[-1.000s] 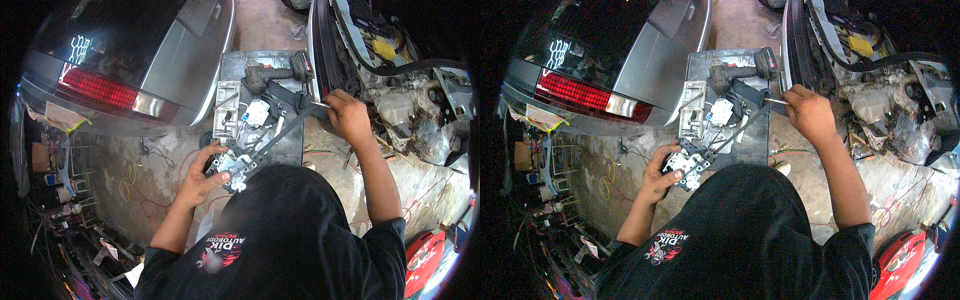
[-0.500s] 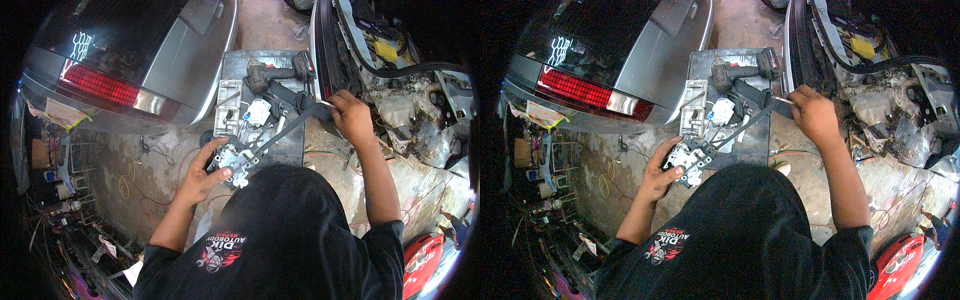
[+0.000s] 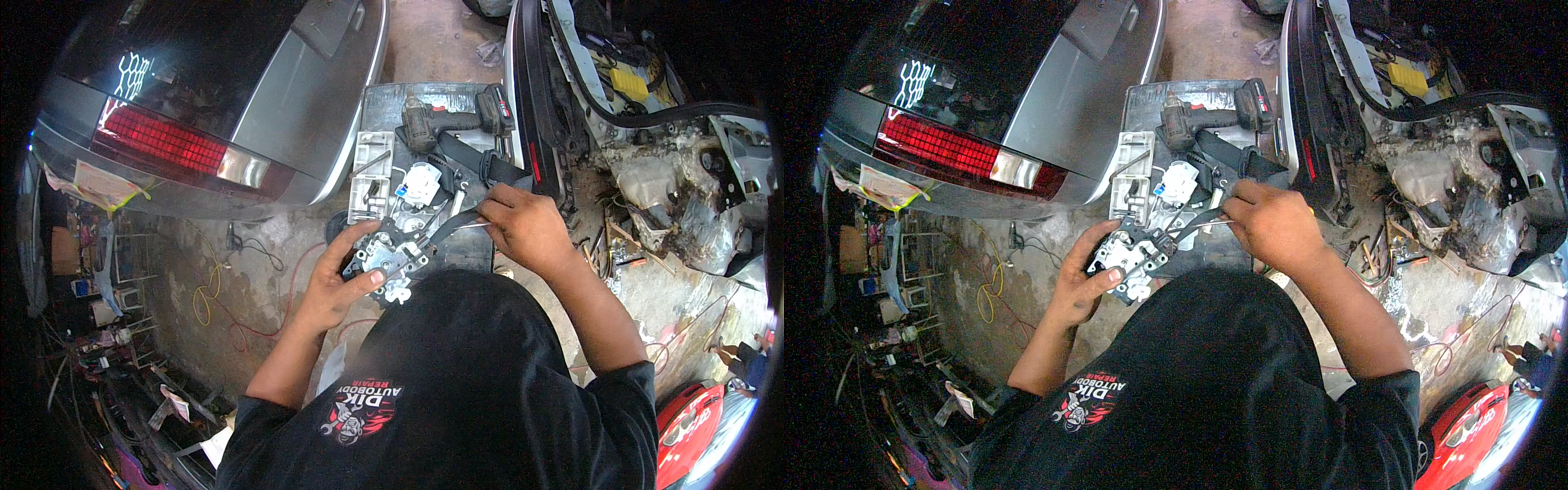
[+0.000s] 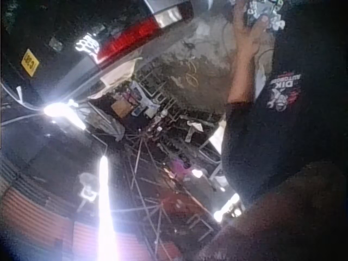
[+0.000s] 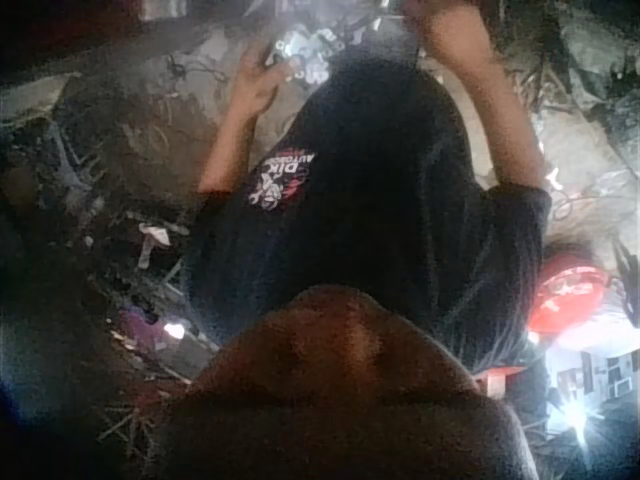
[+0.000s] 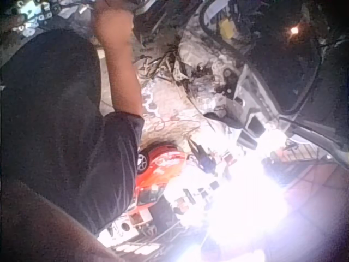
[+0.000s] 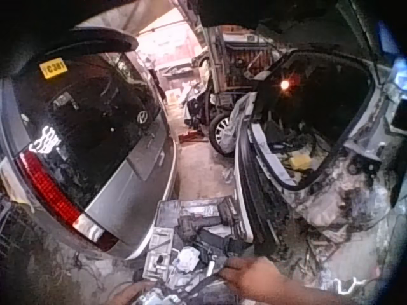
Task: The person uses a screwdriver to adjust and assemble components of a car seatbelt retractor mechanism. They manipulate the metal housing and internal parts, then attach a white plastic cover to the assembly.
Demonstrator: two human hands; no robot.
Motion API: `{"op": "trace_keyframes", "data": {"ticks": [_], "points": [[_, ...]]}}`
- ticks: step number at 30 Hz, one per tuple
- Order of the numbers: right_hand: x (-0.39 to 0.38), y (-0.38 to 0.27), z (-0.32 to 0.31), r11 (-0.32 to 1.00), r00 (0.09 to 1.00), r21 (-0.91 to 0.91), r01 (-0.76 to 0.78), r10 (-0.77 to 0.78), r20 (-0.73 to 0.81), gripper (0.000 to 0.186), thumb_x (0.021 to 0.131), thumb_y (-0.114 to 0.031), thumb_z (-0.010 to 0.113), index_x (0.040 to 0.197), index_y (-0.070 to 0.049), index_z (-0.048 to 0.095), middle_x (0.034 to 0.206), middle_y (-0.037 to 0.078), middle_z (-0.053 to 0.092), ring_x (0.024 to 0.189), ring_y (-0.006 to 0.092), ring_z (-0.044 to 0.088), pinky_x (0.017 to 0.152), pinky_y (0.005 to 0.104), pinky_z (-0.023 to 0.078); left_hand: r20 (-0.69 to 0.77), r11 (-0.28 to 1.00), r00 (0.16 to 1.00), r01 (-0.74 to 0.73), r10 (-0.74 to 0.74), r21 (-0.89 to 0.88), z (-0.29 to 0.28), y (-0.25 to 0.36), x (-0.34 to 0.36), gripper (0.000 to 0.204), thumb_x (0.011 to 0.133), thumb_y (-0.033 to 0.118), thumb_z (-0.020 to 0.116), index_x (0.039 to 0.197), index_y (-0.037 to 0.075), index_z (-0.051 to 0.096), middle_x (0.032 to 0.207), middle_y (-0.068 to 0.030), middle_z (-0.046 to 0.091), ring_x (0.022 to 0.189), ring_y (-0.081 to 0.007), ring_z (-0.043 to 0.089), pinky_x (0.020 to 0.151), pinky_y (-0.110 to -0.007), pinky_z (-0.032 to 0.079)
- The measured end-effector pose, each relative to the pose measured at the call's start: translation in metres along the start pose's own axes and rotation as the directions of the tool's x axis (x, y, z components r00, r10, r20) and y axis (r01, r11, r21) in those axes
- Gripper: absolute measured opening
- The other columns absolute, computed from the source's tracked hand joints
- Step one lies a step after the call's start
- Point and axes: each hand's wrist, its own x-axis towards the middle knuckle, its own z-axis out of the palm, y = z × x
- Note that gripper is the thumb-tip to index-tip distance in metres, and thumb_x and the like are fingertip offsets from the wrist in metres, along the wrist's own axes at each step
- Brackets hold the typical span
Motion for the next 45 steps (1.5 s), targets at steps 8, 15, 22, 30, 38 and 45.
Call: {"op": "trace_keyframes", "data": {"ticks": [8, 15, 22, 30, 38, 45], "points": [[-0.002, -0.007, 0.004, 1.000, 1.000, 0.016, -0.013, 0.013, 0.018, 0.027, 0.090, -0.023, 0.078, 0.114, -0.012, 0.074, 0.110, 0.009, 0.068, 0.094, 0.0323, 0.075, 0.078, 0.0454, 0.062, -0.054, 0.998, 0.996, 0.068, -0.068, 0.009, 0.005, 0.002, -0.001, 0.076, 0.090, 0.028, 0.082, 0.156, 0.002, 0.055, 0.147, -0.0158, 0.061, 0.136, -0.0265, 0.056, 0.119, -0.041, 0.040], [-0.004, -0.051, -0.013, 0.915, 0.999, 0.402, 0.046, -0.035, -0.035, 0.045, 0.089, -0.033, 0.084, 0.127, -0.014, 0.071, 0.121, 0.013, 0.070, 0.098, 0.0355, 0.075, 0.082, 0.0475, 0.062, -0.118, 0.909, 0.960, 0.193, -0.252, -0.369, 0.021, 0.007, 0.006, 0.068, 0.097, 0.019, 0.076, 0.159, 0.005, 0.052, 0.145, -0.0135, 0.062, 0.130, -0.0228, 0.061, 0.110, -0.038, 0.049], [0.004, -0.077, -0.004, 0.814, 1.000, 0.580, 0.027, -0.027, -0.009, 0.039, 0.089, -0.025, 0.086, 0.123, -0.012, 0.071, 0.107, 0.012, 0.070, 0.090, 0.0365, 0.075, 0.077, 0.0458, 0.062, -0.076, 0.839, 0.948, 0.233, -0.308, -0.492, 0.039, 0.020, 0.012, 0.061, 0.101, 0.011, 0.072, 0.159, 0.009, 0.052, 0.138, -0.0108, 0.066, 0.121, -0.0181, 0.066, 0.099, -0.034, 0.057], [0.006, -0.072, -0.002, 0.744, 1.000, 0.669, -0.005, 0.009, -0.002, 0.024, 0.091, -0.016, 0.084, 0.110, -0.006, 0.074, 0.099, 0.014, 0.071, 0.091, 0.0353, 0.074, 0.081, 0.0433, 0.059, -0.053, 0.834, 0.938, 0.277, -0.342, -0.476, 0.045, 0.022, 0.017, 0.062, 0.101, 0.014, 0.075, 0.158, 0.008, 0.053, 0.135, -0.0116, 0.068, 0.115, -0.0164, 0.068, 0.093, -0.031, 0.058], [0.003, -0.064, -0.008, 0.683, 0.997, 0.728, -0.056, 0.078, 0.004, 0.025, 0.091, -0.009, 0.083, 0.114, -0.004, 0.075, 0.100, 0.015, 0.074, 0.093, 0.0332, 0.075, 0.083, 0.0414, 0.058, -0.025, 0.794, 0.929, 0.301, -0.369, -0.528, 0.044, 0.023, 0.018, 0.064, 0.101, 0.015, 0.076, 0.159, 0.008, 0.051, 0.134, -0.0122, 0.068, 0.114, -0.0179, 0.070, 0.092, -0.034, 0.061], [0.012, -0.067, -0.014, 0.685, 0.998, 0.728, -0.022, 0.052, -0.019, 0.024, 0.092, -0.009, 0.082, 0.115, -0.005, 0.076, 0.102, 0.015, 0.075, 0.095, 0.0328, 0.075, 0.085, 0.0409, 0.059, -0.013, 0.784, 0.924, 0.316, -0.381, -0.535, 0.044, 0.020, 0.021, 0.064, 0.101, 0.014, 0.075, 0.159, 0.007, 0.050, 0.135, -0.0127, 0.066, 0.116, -0.0195, 0.070, 0.095, -0.035, 0.061]]}}
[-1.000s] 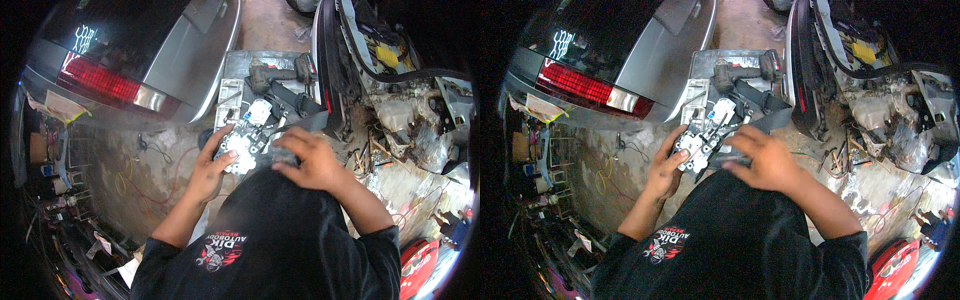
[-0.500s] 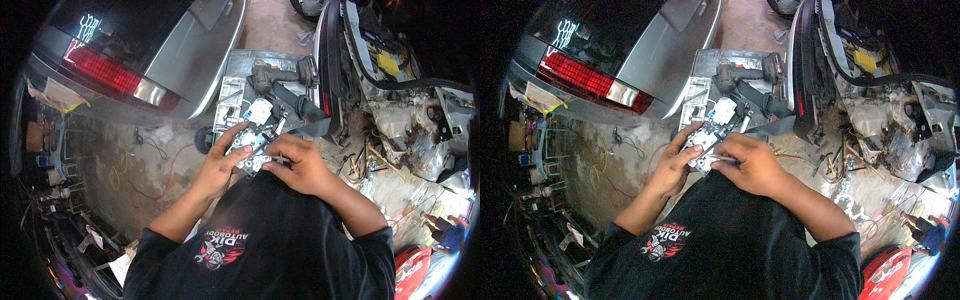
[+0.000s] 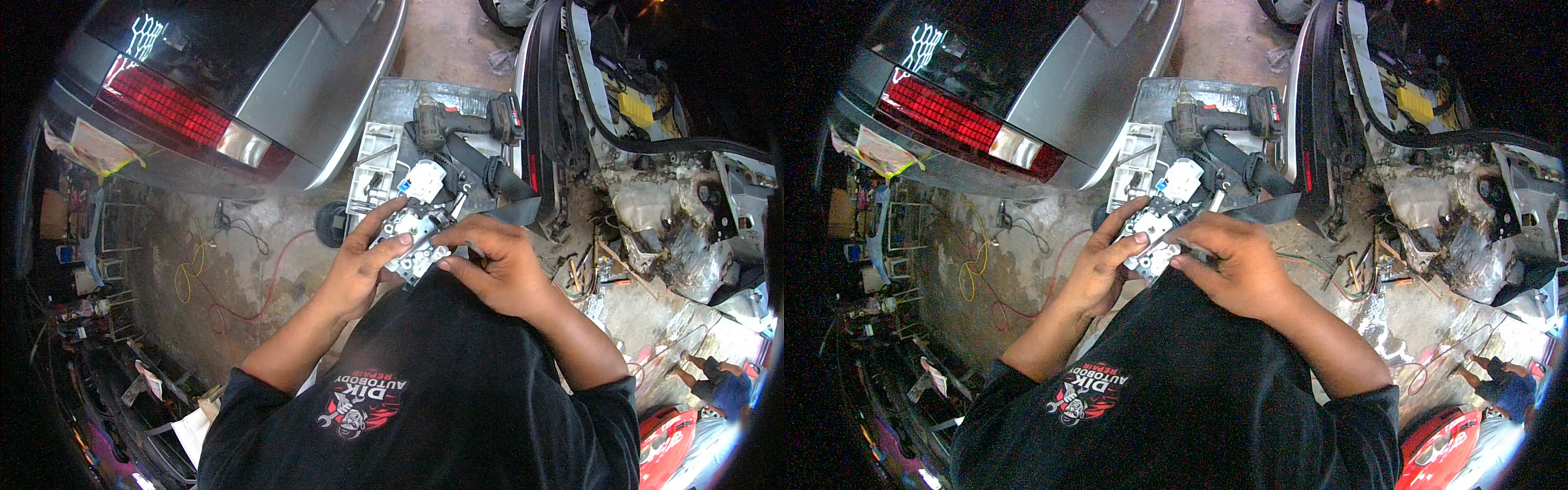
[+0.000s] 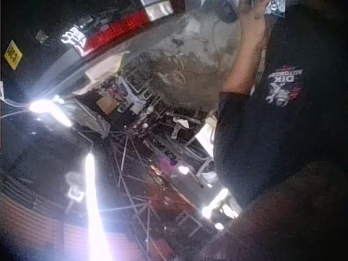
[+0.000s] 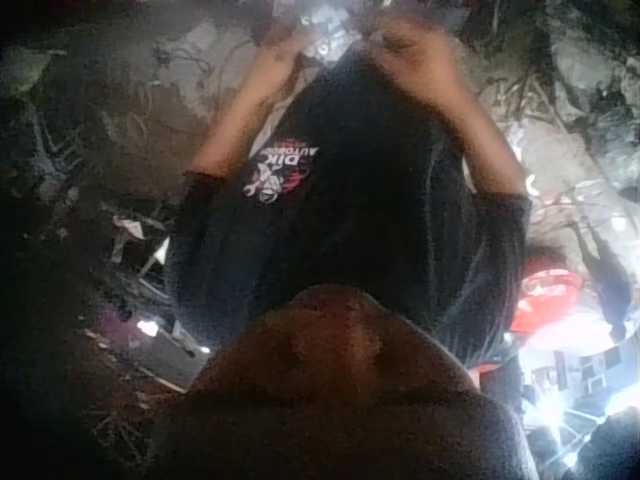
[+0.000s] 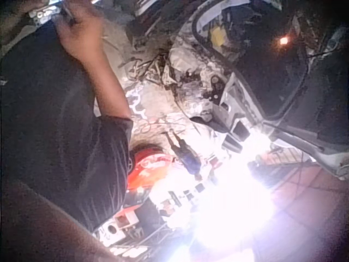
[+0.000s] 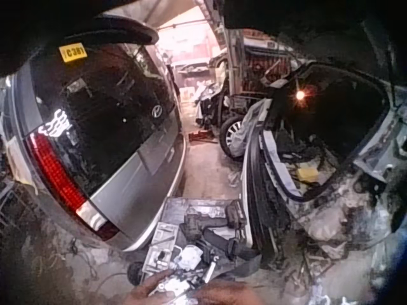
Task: The person uses a screwdriver to adjust and assemble components of a car seatbelt retractor mechanism. They manipulate the metal housing and internal parts, then attach a white plastic cover to the assembly.
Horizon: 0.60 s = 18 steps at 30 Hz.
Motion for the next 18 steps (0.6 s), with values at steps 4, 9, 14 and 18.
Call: {"op": "trace_keyframes", "data": {"ticks": [4, 9, 14, 18], "points": [[0.0022, 0.0016, 0.0044, 0.998, 0.999, -0.052, 0.031, -0.029, 0.041, 0.028, 0.091, -0.005, 0.082, 0.118, -0.006, 0.077, 0.106, 0.014, 0.076, 0.098, 0.0293, 0.075, 0.085, 0.0391, 0.058, 0.015, 1.000, 1.000, -0.015, 0.015, 0.000, 0.0029, 0.0006, 0.0009, 0.063, 0.101, 0.015, 0.076, 0.159, 0.007, 0.051, 0.137, -0.0121, 0.065, 0.119, -0.0190, 0.068, 0.098, -0.035, 0.059], [0.0011, 0.0036, 0.0039, 0.994, 0.995, -0.103, 0.030, -0.019, 0.102, 0.030, 0.091, -0.004, 0.080, 0.120, -0.007, 0.078, 0.107, 0.013, 0.075, 0.099, 0.0306, 0.075, 0.086, 0.0398, 0.059, 0.021, 1.000, 1.000, -0.004, 0.003, 0.019, 0.0035, 0.0034, -0.0003, 0.063, 0.102, 0.018, 0.076, 0.159, 0.007, 0.051, 0.141, -0.0115, 0.062, 0.122, -0.0195, 0.065, 0.100, -0.036, 0.057], [0.0024, -0.0012, 0.0060, 0.990, 0.994, -0.142, 0.013, 0.002, 0.106, 0.031, 0.089, -0.004, 0.078, 0.119, -0.007, 0.075, 0.107, 0.014, 0.072, 0.099, 0.0370, 0.073, 0.087, 0.0449, 0.060, 0.027, 0.999, 0.999, -0.022, 0.021, 0.046, 0.0015, 0.0021, 0.0014, 0.064, 0.101, 0.019, 0.077, 0.158, 0.006, 0.051, 0.142, -0.0120, 0.061, 0.125, -0.0199, 0.063, 0.104, -0.036, 0.054], [0.0006, 0.0016, 0.0083, 0.990, 0.997, -0.140, 0.036, -0.026, 0.069, 0.030, 0.090, -0.003, 0.076, 0.119, -0.007, 0.074, 0.107, 0.016, 0.071, 0.100, 0.0381, 0.072, 0.087, 0.0447, 0.059, 0.024, 0.998, 0.999, -0.043, 0.042, 0.050, 0.0014, -0.0007, 0.0033, 0.064, 0.100, 0.019, 0.078, 0.158, 0.006, 0.053, 0.144, -0.0133, 0.061, 0.126, -0.0200, 0.062, 0.106, -0.035, 0.052]]}}
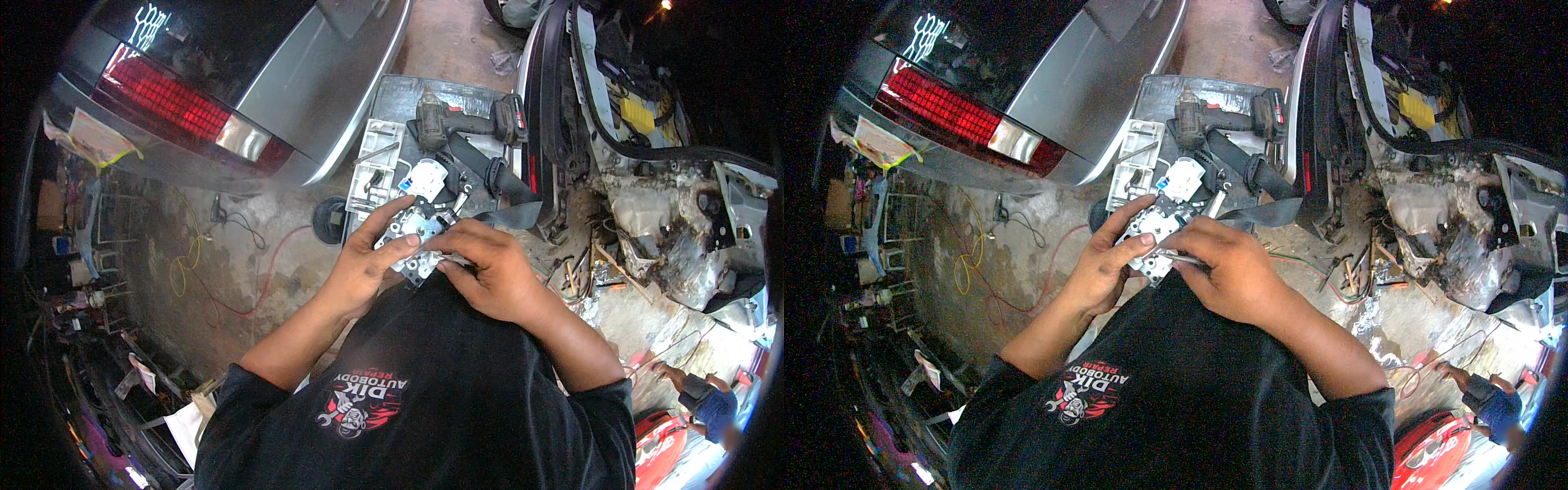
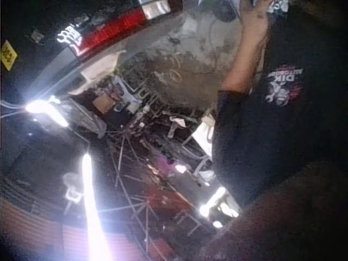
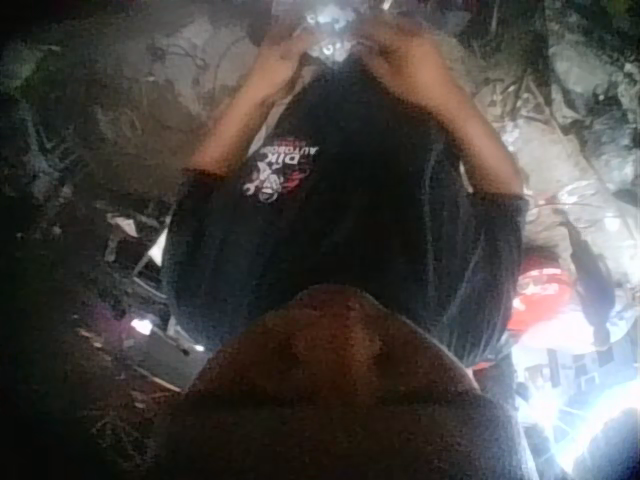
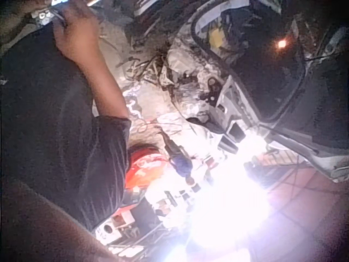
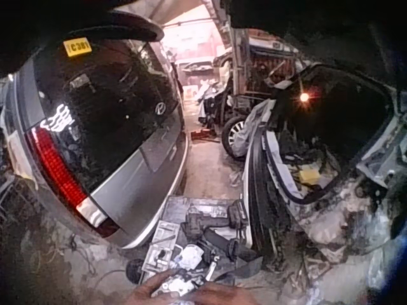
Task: The person uses a screwdriver to adjust and assemble components of a car seatbelt retractor mechanism. They manipulate the metal housing and internal parts, then attach a white plastic cover to the assembly.
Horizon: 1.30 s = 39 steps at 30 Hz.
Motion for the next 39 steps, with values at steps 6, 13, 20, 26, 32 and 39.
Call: {"op": "trace_keyframes", "data": {"ticks": [6, 13, 20, 26, 32, 39], "points": [[-0.006, -0.004, -0.008, 0.950, 0.974, 0.234, -0.207, 0.222, -0.041, 0.027, 0.092, -0.003, 0.076, 0.118, -0.006, 0.068, 0.104, 0.013, 0.070, 0.096, 0.0291, 0.073, 0.084, 0.0402, 0.057, 0.015, 0.939, 0.973, -0.225, 0.229, 0.260, -0.006, -0.010, 0.003, 0.066, 0.099, 0.022, 0.077, 0.157, 0.003, 0.053, 0.146, -0.0143, 0.062, 0.133, -0.0228, 0.059, 0.114, -0.037, 0.045], [-0.009, -0.025, 0.000, 0.958, 0.955, 0.070, -0.279, 0.284, -0.089, 0.040, 0.085, -0.020, 0.089, 0.111, -0.005, 0.063, 0.096, 0.014, 0.069, 0.082, 0.0326, 0.072, 0.071, 0.0431, 0.057, -0.013, 0.814, 0.870, -0.455, 0.492, 0.361, 0.005, -0.011, -0.003, 0.069, 0.097, 0.021, 0.080, 0.156, 0.000, 0.052, 0.143, -0.0134, 0.061, 0.133, -0.0217, 0.057, 0.116, -0.038, 0.043], [-0.006, -0.026, 0.019, 0.975, 0.954, -0.135, -0.178, 0.137, -0.267, 0.038, 0.083, -0.018, 0.087, 0.107, -0.005, 0.061, 0.098, 0.019, 0.070, 0.085, 0.0403, 0.074, 0.073, 0.0487, 0.060, -0.003, 0.746, 0.834, -0.492, 0.552, 0.448, 0.010, -0.015, -0.010, 0.068, 0.096, 0.022, 0.082, 0.155, 0.001, 0.053, 0.145, -0.0146, 0.057, 0.135, -0.0250, 0.055, 0.117, -0.040, 0.042], [-0.008, -0.029, 0.022, 0.972, 0.956, -0.176, -0.158, 0.106, -0.273, 0.042, 0.080, -0.014, 0.085, 0.111, -0.003, 0.059, 0.096, 0.020, 0.069, 0.083, 0.0421, 0.073, 0.071, 0.0501, 0.060, 0.007, 0.719, 0.804, -0.535, 0.594, 0.445, 0.010, -0.026, -0.010, 0.070, 0.096, 0.022, 0.083, 0.156, 0.002, 0.052, 0.144, -0.0143, 0.057, 0.133, -0.0240, 0.055, 0.116, -0.040, 0.042], [-0.014, -0.030, 0.024, 0.969, 0.955, -0.206, -0.135, 0.072, -0.287, 0.042, 0.079, -0.013, 0.086, 0.110, -0.004, 0.059, 0.096, 0.018, 0.067, 0.083, 0.0411, 0.071, 0.071, 0.0499, 0.059, 0.003, 0.736, 0.809, -0.535, 0.587, 0.415, 0.015, -0.023, -0.014, 0.069, 0.096, 0.017, 0.081, 0.157, 0.002, 0.051, 0.145, -0.0154, 0.056, 0.134, -0.0241, 0.055, 0.116, -0.040, 0.043], [-0.017, -0.027, 0.020, 0.985, 0.965, -0.169, 0.025, -0.069, -0.255, 0.038, 0.082, -0.009, 0.087, 0.109, -0.004, 0.060, 0.095, 0.017, 0.066, 0.080, 0.0395, 0.070, 0.067, 0.0482, 0.059, 0.002, 0.711, 0.804, -0.527, 0.595, 0.466, 0.007, -0.026, -0.018, 0.071, 0.096, 0.021, 0.080, 0.156, -0.001, 0.050, 0.150, -0.0186, 0.054, 0.139, -0.0290, 0.052, 0.119, -0.043, 0.039]]}}
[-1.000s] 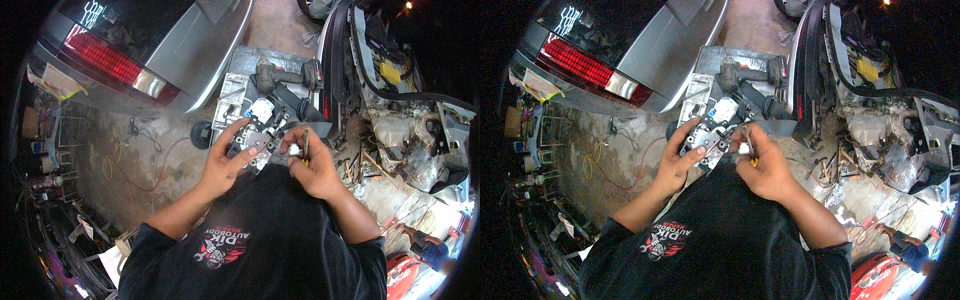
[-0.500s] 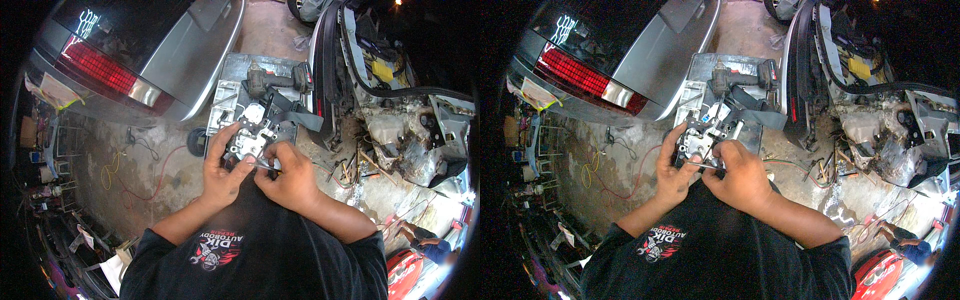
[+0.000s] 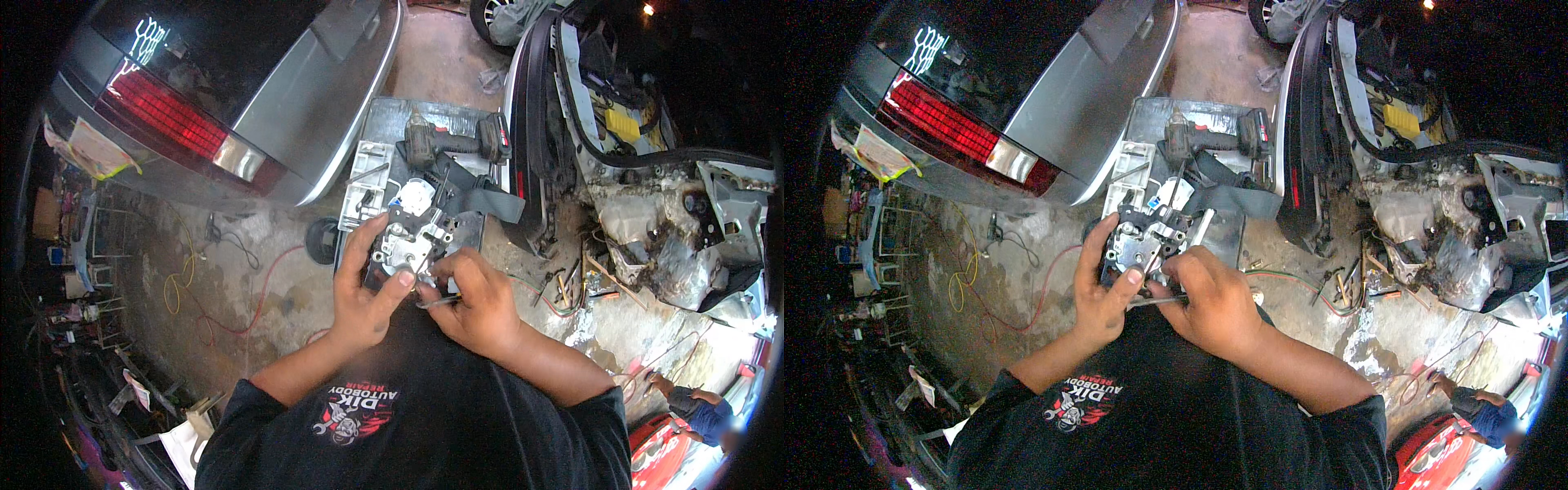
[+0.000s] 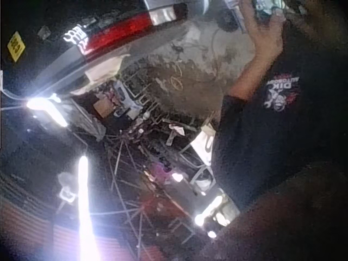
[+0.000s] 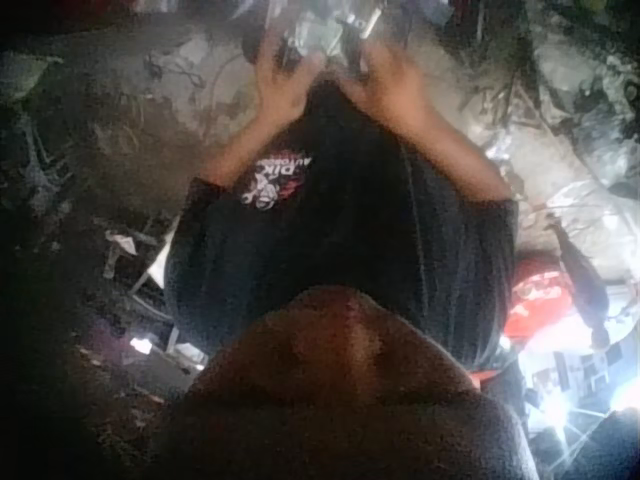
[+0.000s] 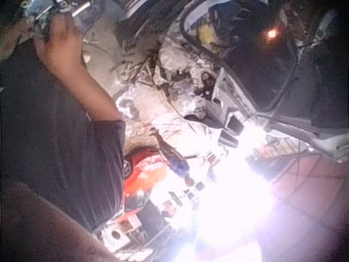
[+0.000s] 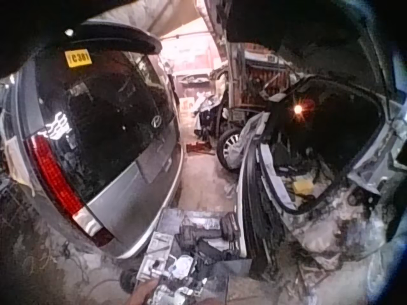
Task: The person uses a screwdriver to adjust and assemble components of a car seatbelt retractor mechanism. They manipulate the metal housing and internal parts, then attach a white plastic cover to the assembly.
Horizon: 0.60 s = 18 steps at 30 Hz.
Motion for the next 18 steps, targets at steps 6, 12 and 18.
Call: {"op": "trace_keyframes", "data": {"ticks": [6, 12, 18], "points": [[-0.003, -0.004, -0.003, 0.999, 0.999, -0.006, 0.043, -0.043, 0.000, 0.037, 0.083, -0.010, 0.087, 0.109, -0.005, 0.060, 0.094, 0.016, 0.066, 0.078, 0.0379, 0.071, 0.063, 0.0472, 0.058, 0.007, 0.995, 0.996, -0.084, 0.084, 0.058, -0.002, -0.001, -0.008, 0.075, 0.094, 0.024, 0.081, 0.157, -0.003, 0.048, 0.156, -0.0222, 0.048, 0.144, -0.0326, 0.048, 0.123, -0.044, 0.035], [-0.004, -0.008, -0.001, 0.999, 0.998, -0.017, 0.046, -0.047, -0.039, 0.039, 0.082, -0.007, 0.086, 0.109, -0.004, 0.058, 0.094, 0.016, 0.065, 0.076, 0.0366, 0.070, 0.063, 0.0452, 0.058, 0.006, 0.984, 0.987, -0.163, 0.163, 0.067, -0.003, -0.002, -0.009, 0.080, 0.091, 0.024, 0.086, 0.156, -0.003, 0.048, 0.157, -0.0230, 0.045, 0.146, -0.0324, 0.046, 0.123, -0.044, 0.033], [-0.005, -0.010, -0.002, 0.999, 0.998, -0.032, 0.038, -0.040, -0.043, 0.038, 0.080, -0.004, 0.085, 0.108, -0.002, 0.059, 0.094, 0.016, 0.065, 0.077, 0.0350, 0.071, 0.064, 0.0434, 0.058, 0.008, 0.991, 0.991, -0.132, 0.132, -0.009, -0.001, -0.004, -0.011, 0.080, 0.091, 0.022, 0.085, 0.157, -0.002, 0.047, 0.158, -0.0225, 0.044, 0.146, -0.0314, 0.046, 0.123, -0.043, 0.034]]}}
